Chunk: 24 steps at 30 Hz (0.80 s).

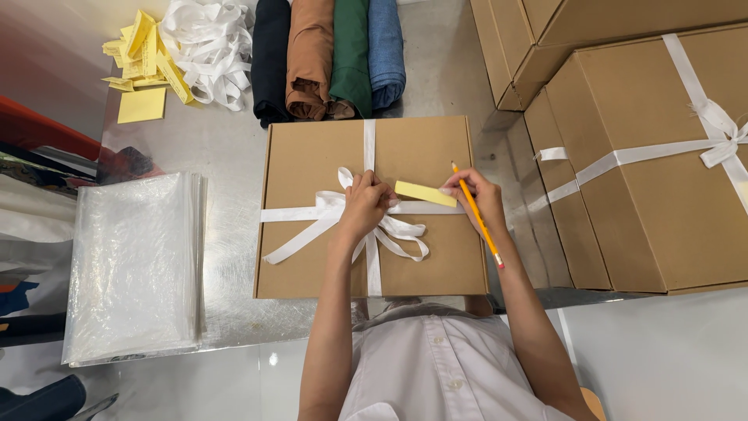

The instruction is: The person ties a white ribbon into a bow on a cardboard box, then picks up a yellow sticky note and a pencil. They write on the note and place it on the box.

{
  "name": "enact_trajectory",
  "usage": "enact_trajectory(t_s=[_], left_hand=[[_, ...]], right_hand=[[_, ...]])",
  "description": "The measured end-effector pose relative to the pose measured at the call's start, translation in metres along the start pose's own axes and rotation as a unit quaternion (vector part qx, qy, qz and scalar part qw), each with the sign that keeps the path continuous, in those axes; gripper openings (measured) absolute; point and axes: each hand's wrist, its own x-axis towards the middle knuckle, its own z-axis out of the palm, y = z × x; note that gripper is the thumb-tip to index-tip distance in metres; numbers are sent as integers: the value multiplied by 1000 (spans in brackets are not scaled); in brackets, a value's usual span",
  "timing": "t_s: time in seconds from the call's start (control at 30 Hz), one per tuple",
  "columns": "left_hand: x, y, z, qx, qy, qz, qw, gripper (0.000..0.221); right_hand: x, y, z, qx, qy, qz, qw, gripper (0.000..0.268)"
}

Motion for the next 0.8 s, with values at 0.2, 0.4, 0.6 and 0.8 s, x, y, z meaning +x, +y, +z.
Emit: enact_trajectory(t_s=[0.2,0.4,0.6,0.8], left_hand=[[-1,1,0,-4,3,-1,1000,6],[1,-3,4,-8,4,-1,1000,6],[-1,0,1,-7,10,1,1000,6],[-1,-1,2,-3,11,4,1000,5]], right_hand=[[2,17,-13,-25,-17,-23,999,19],[4,15,-15,-17,-52,-22,998,21],[5,13,-14,-12,-47,-19,999,22],[8,12,-10,-25,-50,-24,998,20]])
